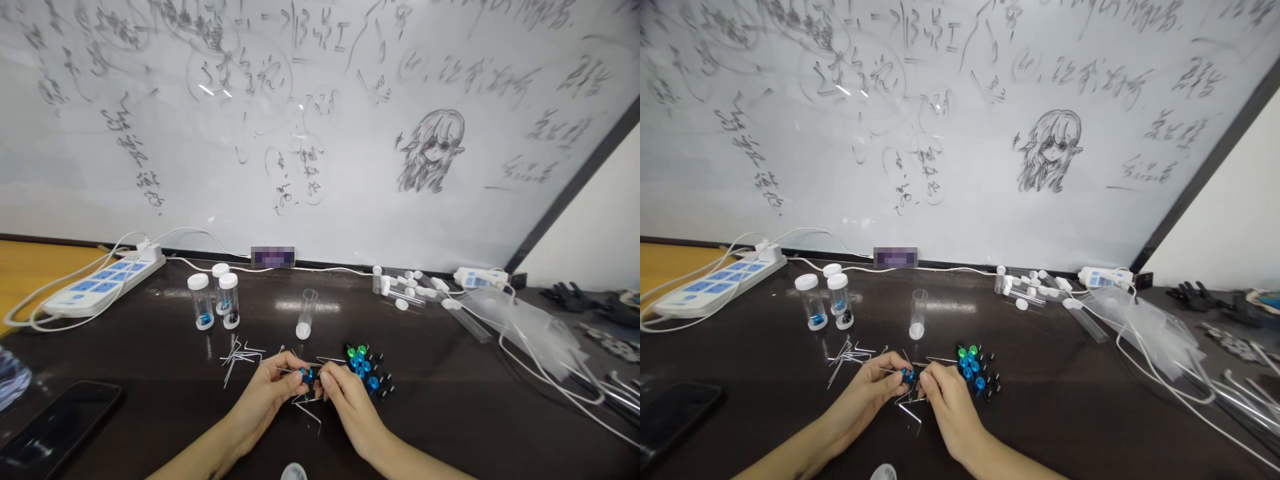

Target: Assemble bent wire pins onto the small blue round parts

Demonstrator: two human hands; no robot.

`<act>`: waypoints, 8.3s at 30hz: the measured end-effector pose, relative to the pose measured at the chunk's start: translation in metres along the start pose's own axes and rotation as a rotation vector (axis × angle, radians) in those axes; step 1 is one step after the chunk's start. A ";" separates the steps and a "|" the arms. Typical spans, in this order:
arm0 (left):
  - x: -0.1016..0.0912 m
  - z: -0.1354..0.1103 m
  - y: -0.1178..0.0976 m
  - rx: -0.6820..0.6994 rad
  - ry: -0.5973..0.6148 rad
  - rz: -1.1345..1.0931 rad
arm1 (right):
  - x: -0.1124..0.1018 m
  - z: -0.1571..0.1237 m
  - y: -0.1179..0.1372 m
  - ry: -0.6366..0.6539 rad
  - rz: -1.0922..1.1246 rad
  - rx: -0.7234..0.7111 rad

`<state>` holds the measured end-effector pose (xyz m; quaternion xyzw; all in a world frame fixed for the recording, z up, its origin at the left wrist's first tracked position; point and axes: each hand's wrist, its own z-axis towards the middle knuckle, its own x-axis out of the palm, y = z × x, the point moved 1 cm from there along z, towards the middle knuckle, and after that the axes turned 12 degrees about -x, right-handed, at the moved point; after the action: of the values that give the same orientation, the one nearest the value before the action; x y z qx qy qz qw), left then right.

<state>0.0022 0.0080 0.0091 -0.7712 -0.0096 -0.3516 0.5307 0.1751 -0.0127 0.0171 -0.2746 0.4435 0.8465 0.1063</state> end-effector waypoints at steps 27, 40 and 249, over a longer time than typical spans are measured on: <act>0.002 -0.004 0.001 -0.005 0.080 0.021 | -0.001 -0.003 0.004 0.043 -0.013 -0.079; 0.003 -0.004 0.002 0.041 0.087 0.080 | 0.003 -0.007 -0.004 0.057 0.112 -0.030; 0.004 -0.003 -0.002 0.038 -0.045 0.037 | -0.002 -0.003 -0.002 -0.015 -0.003 -0.018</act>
<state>0.0024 0.0048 0.0132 -0.7686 -0.0140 -0.3243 0.5513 0.1784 -0.0135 0.0153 -0.2700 0.4348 0.8523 0.1082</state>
